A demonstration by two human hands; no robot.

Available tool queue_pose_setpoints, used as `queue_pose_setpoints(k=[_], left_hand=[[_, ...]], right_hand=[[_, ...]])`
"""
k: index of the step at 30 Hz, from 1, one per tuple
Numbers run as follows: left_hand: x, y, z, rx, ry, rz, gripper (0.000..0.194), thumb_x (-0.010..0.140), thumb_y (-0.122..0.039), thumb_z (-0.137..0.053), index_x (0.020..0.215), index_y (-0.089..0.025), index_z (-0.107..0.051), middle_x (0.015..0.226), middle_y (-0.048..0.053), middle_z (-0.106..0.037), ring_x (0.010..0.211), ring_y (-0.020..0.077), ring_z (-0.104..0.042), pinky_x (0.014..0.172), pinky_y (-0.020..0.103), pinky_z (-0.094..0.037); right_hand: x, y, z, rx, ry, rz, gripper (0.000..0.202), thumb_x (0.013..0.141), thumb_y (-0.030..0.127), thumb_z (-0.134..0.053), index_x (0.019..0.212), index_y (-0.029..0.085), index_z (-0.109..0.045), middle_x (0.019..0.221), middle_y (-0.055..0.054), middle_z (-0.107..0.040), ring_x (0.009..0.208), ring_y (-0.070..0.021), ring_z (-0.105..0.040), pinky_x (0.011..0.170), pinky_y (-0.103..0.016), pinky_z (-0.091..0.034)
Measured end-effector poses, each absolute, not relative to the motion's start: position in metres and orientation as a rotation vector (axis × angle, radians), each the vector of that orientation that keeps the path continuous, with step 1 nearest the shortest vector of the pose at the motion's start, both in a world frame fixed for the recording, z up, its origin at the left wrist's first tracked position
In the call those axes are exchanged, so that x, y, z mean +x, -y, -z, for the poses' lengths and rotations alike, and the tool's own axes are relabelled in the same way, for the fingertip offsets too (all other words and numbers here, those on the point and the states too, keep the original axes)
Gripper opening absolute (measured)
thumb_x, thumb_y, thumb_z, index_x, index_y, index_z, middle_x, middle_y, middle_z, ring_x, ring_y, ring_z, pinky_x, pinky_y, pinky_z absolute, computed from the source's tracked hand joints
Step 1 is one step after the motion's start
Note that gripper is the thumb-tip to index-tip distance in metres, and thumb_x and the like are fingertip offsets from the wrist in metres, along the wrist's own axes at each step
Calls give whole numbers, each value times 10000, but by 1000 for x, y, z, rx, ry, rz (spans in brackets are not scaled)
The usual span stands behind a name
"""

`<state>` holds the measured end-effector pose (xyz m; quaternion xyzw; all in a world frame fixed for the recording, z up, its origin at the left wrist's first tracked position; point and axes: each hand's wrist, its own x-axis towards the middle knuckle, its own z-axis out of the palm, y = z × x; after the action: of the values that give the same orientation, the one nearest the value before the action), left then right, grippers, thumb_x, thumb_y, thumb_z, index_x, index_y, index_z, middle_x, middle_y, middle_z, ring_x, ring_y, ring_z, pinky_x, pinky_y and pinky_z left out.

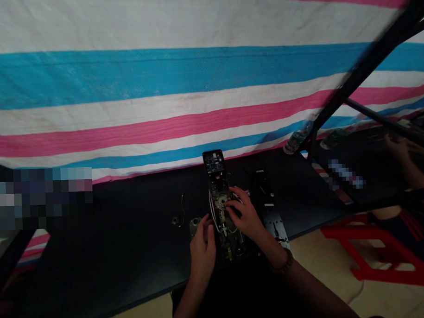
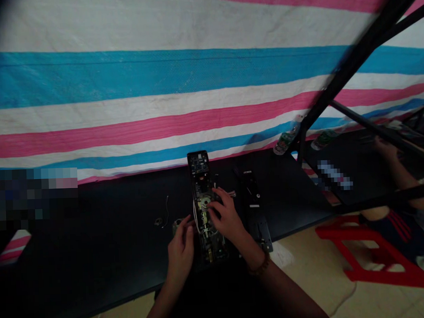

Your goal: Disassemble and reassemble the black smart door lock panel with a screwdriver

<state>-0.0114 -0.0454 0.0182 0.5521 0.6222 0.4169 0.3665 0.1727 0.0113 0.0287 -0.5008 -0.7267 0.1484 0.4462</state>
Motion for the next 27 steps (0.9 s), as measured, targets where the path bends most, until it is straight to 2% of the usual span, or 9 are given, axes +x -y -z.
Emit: queue_pose_setpoints(k=[2,5,9,14,19,24,27], left_hand=[[-33,42,-23,1542,-1707,-1100,356,978,-430,-507,1164,-187,-690,1135,107,-752,1014,252,-720,918,378,-547],[-69,15,-28,1704,-1932,-1109,346,961,-410,-513,1093,-161,-712,1053,120,-737,1005,276,-686,934,408,-529],[-100,-45,-31,1872,-2080,-713,373,923,-382,-531,1123,-129,-717,1114,163,-713,1067,320,-640,997,462,-488],[-103,-89,-25,1889,-2047,-623,292,855,-367,-606,1009,-161,-746,1053,152,-711,1016,322,-644,962,452,-497],[-104,-90,-25,1837,-1999,-656,228,847,-353,-588,861,-188,-743,907,107,-735,878,283,-688,860,391,-524],[-111,-77,-36,1656,-2008,-797,314,836,-456,-613,933,-189,-747,890,73,-782,834,249,-731,773,341,-547],[-111,-65,-48,1454,-1973,-969,378,777,-505,-684,940,-171,-748,874,73,-780,809,244,-732,728,328,-548]], right_hand=[[178,-7,-28,-1258,1707,-387,186,920,157,-595,1026,240,-723,1366,-124,-606,1295,-265,-566,1101,-506,-453],[187,-2,-25,-1317,1592,-431,196,931,162,-570,1013,238,-731,1250,-116,-653,1181,-242,-627,1061,-477,-485],[192,-1,-23,-1326,1536,-495,201,929,163,-562,1003,236,-736,1176,-100,-670,1147,-232,-637,1054,-460,-489],[194,7,-27,-1313,1513,-546,215,941,165,-552,1028,239,-733,1190,-95,-666,1154,-218,-637,1041,-424,-501],[190,31,-23,-1359,1490,-587,219,933,159,-558,1034,242,-734,1196,-95,-670,1128,-217,-650,989,-401,-532],[179,50,-20,-1378,1504,-508,230,928,147,-564,1061,246,-724,1192,-97,-664,1121,-220,-640,967,-401,-542],[174,45,-25,-1392,1530,-443,244,928,151,-570,1093,254,-715,1196,-96,-649,1136,-224,-624,982,-409,-535]])
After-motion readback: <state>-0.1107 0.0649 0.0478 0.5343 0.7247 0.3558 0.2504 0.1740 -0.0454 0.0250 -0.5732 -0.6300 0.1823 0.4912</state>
